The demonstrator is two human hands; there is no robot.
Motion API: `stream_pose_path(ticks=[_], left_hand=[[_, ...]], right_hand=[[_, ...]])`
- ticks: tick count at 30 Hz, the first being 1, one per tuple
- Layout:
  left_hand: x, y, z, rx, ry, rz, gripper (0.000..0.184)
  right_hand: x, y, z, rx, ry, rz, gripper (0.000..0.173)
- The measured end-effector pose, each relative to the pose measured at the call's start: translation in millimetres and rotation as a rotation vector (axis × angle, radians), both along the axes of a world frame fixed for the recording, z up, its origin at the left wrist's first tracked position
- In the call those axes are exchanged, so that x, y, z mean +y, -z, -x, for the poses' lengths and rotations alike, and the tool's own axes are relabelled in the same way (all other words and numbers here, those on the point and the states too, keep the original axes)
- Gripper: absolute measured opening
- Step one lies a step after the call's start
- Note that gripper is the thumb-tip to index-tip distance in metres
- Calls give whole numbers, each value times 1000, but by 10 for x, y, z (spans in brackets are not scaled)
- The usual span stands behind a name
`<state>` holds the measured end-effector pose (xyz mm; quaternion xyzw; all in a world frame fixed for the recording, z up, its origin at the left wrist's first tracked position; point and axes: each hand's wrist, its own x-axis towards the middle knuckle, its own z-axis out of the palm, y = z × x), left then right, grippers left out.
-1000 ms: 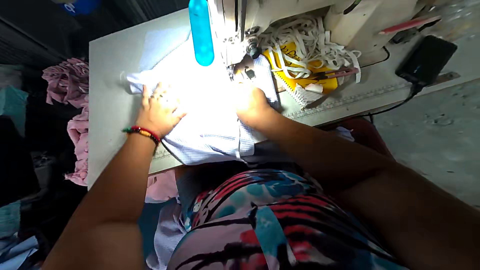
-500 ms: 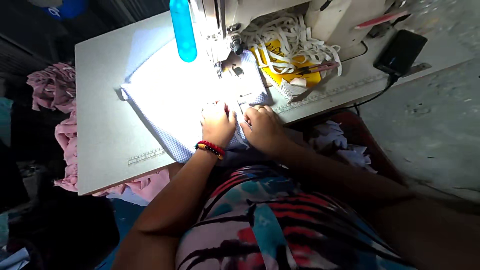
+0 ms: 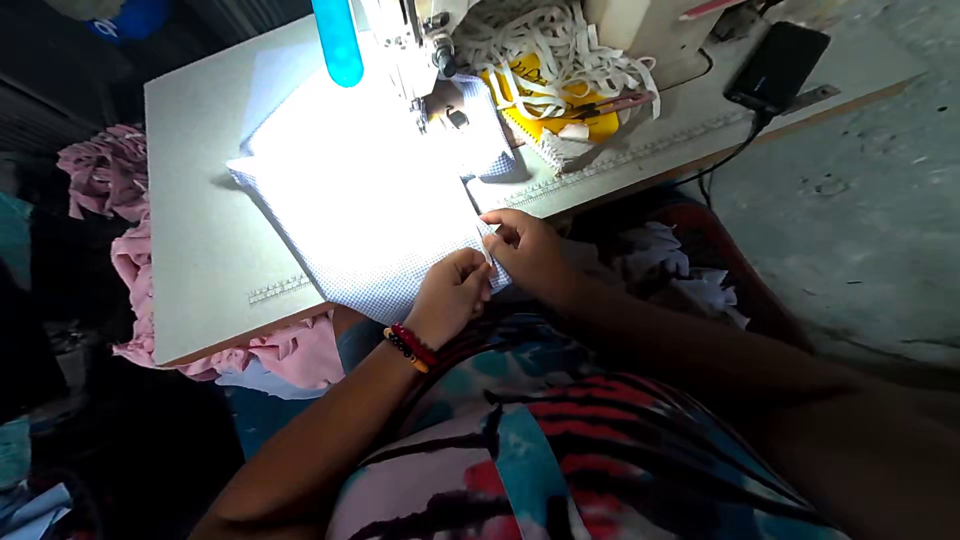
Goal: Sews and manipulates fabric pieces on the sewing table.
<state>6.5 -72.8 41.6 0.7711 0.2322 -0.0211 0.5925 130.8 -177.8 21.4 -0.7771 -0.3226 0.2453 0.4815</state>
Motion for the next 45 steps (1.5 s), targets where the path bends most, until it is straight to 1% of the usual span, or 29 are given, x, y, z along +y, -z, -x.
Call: stream_pose_path(ticks=[2, 5, 6, 10, 13, 15, 16, 18, 19, 20, 21, 22, 23, 25, 27, 29, 31, 32, 34, 36, 37, 40, 45], left_hand=[[-36, -7, 43, 18, 139, -93, 13], [-64, -61, 80, 32, 365, -295, 14], [-67, -78, 91, 32, 416, -323, 16], [-96, -39, 158, -151, 626, -359, 28], [-124, -98, 185, -222, 721, -360, 30], [-107, -120, 225, -266, 679, -372, 28], [-81, -114, 253, -285, 604, -409, 27], [70, -25, 282, -308, 359, -575, 23], [232, 53, 278, -263, 234, -703, 26], [437, 150, 265, -183, 131, -826, 37], [664, 256, 257, -80, 59, -927, 51], [873, 344, 273, 3, 13, -1003, 60], [1016, 381, 304, 62, -28, -1039, 63], [1098, 308, 310, 152, -91, -1035, 63], [998, 161, 185, 189, -111, -1024, 56], [810, 91, -30, 90, -102, -1020, 43], [678, 111, -250, -67, -12, -963, 44], [643, 154, -342, -97, 34, -922, 46], [612, 257, -440, -63, 74, -893, 45], [596, 300, -449, -20, 78, -933, 46], [593, 299, -444, 3, 80, -947, 47], [615, 291, -443, 29, 80, -960, 47], [722, 264, -538, 89, 105, -960, 51]], right_hand=[[-41, -38, 26, -48, -1, 32, 30], [-90, -110, 78, -165, -17, 85, 31], [-102, -131, 90, -199, -26, 109, 32], [-127, -193, 109, -316, -110, 210, 39], [-134, -260, 152, -378, -162, 285, 42], [-132, -349, 175, -408, -209, 372, 41], [-133, -391, 183, -419, -249, 418, 40], [-143, -410, 222, -471, -326, 465, 34], [-156, -373, 256, -528, -366, 454, 29], [-169, -338, 291, -573, -399, 441, 27], [-176, -321, 313, -607, -427, 438, 26], [-179, -320, 327, -631, -449, 446, 25], [-182, -323, 338, -652, -469, 455, 24], [-169, -344, 345, -673, -515, 480, 21], [-157, -314, 345, -688, -535, 457, 16], [-153, -281, 348, -676, -543, 453, 15], [-150, -294, 345, -637, -553, 472, 16], [-153, -309, 342, -621, -556, 480, 17], [-158, -335, 335, -592, -559, 509, 18], [-148, -347, 322, -574, -566, 547, 19], [-152, -327, 313, -588, -562, 533, 19], [-158, -212, 293, -683, -510, 400, 15], [-51, -90, 221, -812, -417, 296, 17]])
